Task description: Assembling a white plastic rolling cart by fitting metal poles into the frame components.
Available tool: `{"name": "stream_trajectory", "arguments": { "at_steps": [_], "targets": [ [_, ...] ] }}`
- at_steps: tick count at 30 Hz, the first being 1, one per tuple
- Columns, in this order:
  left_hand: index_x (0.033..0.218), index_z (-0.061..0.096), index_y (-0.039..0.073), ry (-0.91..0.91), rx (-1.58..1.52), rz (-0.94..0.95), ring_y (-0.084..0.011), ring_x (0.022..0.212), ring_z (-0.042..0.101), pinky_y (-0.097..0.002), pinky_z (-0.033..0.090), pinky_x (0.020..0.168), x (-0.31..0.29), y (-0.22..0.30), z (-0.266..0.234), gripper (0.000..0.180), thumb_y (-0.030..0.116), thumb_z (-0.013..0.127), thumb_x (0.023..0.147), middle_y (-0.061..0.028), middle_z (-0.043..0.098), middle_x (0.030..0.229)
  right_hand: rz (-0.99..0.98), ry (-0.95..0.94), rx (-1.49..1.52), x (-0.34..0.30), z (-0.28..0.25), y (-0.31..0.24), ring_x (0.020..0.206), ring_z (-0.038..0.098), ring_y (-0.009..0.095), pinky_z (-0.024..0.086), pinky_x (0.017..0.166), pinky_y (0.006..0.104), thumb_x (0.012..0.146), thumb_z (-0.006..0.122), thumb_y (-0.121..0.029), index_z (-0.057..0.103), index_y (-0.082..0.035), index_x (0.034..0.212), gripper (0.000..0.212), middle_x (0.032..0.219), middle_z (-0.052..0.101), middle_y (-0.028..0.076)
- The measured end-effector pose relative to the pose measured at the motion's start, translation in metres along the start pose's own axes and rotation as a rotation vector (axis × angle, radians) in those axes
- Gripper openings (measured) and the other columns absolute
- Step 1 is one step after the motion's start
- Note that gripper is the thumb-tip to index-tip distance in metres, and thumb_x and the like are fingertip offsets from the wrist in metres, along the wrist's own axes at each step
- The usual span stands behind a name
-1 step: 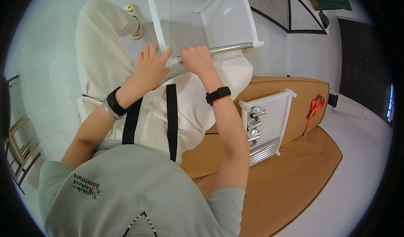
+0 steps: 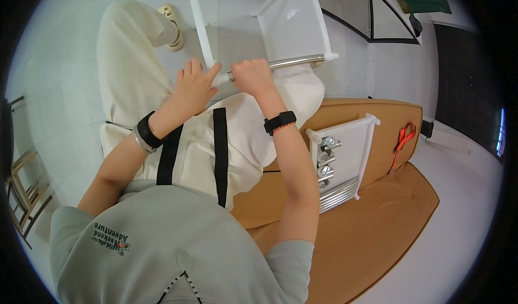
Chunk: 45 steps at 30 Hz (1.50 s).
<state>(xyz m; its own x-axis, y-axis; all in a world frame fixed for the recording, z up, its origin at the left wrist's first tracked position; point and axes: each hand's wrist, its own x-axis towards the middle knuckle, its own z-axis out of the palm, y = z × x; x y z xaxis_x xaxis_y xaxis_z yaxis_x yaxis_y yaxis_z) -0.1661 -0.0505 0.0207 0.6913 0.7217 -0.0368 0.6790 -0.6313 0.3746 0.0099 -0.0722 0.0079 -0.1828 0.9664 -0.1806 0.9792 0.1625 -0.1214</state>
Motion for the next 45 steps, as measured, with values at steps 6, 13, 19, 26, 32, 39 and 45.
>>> {"name": "stream_trajectory", "arguments": {
  "at_steps": [6, 13, 19, 26, 32, 39, 45],
  "targets": [
    [0.11, 0.044, 0.012, -0.128, -0.287, -0.029, -0.0348, 0.071, 0.055, -0.044, 0.043, 0.059, 0.007, -0.004, 0.02, 0.038, 0.013, 0.059, 0.075, -0.0171, 0.055, 0.074, -0.003, 0.022, -0.034, 0.004, -0.001, 0.002, 0.054, 0.059, 0.028, 0.045, 0.048, 0.0375, 0.061, 0.059, -0.012, 0.06, -0.011, 0.061, 0.001, 0.059, 0.06, 0.011],
    [0.099, 0.047, 0.009, -0.158, -0.295, -0.023, -0.0326, 0.066, 0.058, -0.0422, 0.045, 0.056, 0.019, -0.002, 0.005, 0.027, 0.016, 0.059, 0.076, -0.0132, 0.058, 0.068, -0.026, 0.087, -0.014, 0.002, 0.003, 0.005, 0.053, 0.059, 0.028, 0.045, 0.048, 0.0369, 0.061, 0.059, -0.01, 0.059, -0.01, 0.06, 0.001, 0.058, 0.06, 0.011],
    [0.104, 0.046, 0.013, -0.187, -0.402, 0.028, -0.0349, 0.068, 0.056, -0.0436, 0.044, 0.056, 0.017, -0.017, 0.007, 0.029, 0.022, 0.059, 0.079, -0.0145, 0.057, 0.068, -0.051, 0.14, -0.063, 0.006, 0.005, 0.001, 0.051, 0.059, 0.027, 0.045, 0.047, 0.035, 0.06, 0.059, -0.01, 0.059, -0.01, 0.059, 0.001, 0.058, 0.06, 0.01],
    [0.106, 0.046, 0.015, -0.24, -0.382, 0.001, -0.033, 0.07, 0.055, -0.0419, 0.043, 0.057, 0.022, -0.024, -0.023, 0.03, 0.016, 0.058, 0.078, -0.0135, 0.057, 0.07, -0.1, 0.497, -0.049, 0.014, 0.01, -0.001, 0.042, 0.051, 0.021, 0.04, 0.041, 0.0318, 0.057, 0.059, -0.009, 0.049, -0.012, 0.053, 0.011, 0.047, 0.051, 0.004],
    [0.106, 0.048, 0.016, -0.238, -0.478, 0.016, -0.0295, 0.068, 0.059, -0.0388, 0.046, 0.056, 0.021, -0.029, -0.024, 0.03, 0.013, 0.055, 0.078, -0.0111, 0.059, 0.071, -0.143, 0.556, -0.085, 0.017, 0.009, 0.002, 0.041, 0.048, 0.02, 0.037, 0.04, 0.0296, 0.061, 0.06, -0.007, 0.048, -0.013, 0.056, 0.013, 0.048, 0.05, 0.002],
    [0.106, 0.047, 0.015, -0.256, -0.458, -0.004, -0.0308, 0.067, 0.057, -0.0397, 0.044, 0.055, 0.02, -0.021, -0.014, 0.03, 0.013, 0.056, 0.078, -0.012, 0.058, 0.07, -0.085, 0.087, 0.057, 0.008, -0.014, 0.003, 0.049, 0.05, 0.029, 0.039, 0.046, 0.0342, 0.063, 0.058, -0.006, 0.051, -0.007, 0.062, 0.007, 0.052, 0.052, 0.008],
    [0.106, 0.047, 0.015, -0.175, -0.446, 0.029, -0.0309, 0.066, 0.057, -0.04, 0.044, 0.055, 0.018, -0.025, -0.008, 0.03, 0.014, 0.058, 0.078, -0.0116, 0.057, 0.068, -0.187, 0.125, 0.253, 0.018, -0.02, -0.005, 0.059, 0.056, 0.03, 0.043, 0.052, 0.0395, 0.062, 0.061, -0.011, 0.06, -0.007, 0.068, 0.008, 0.06, 0.058, 0.009]
  ]
}}
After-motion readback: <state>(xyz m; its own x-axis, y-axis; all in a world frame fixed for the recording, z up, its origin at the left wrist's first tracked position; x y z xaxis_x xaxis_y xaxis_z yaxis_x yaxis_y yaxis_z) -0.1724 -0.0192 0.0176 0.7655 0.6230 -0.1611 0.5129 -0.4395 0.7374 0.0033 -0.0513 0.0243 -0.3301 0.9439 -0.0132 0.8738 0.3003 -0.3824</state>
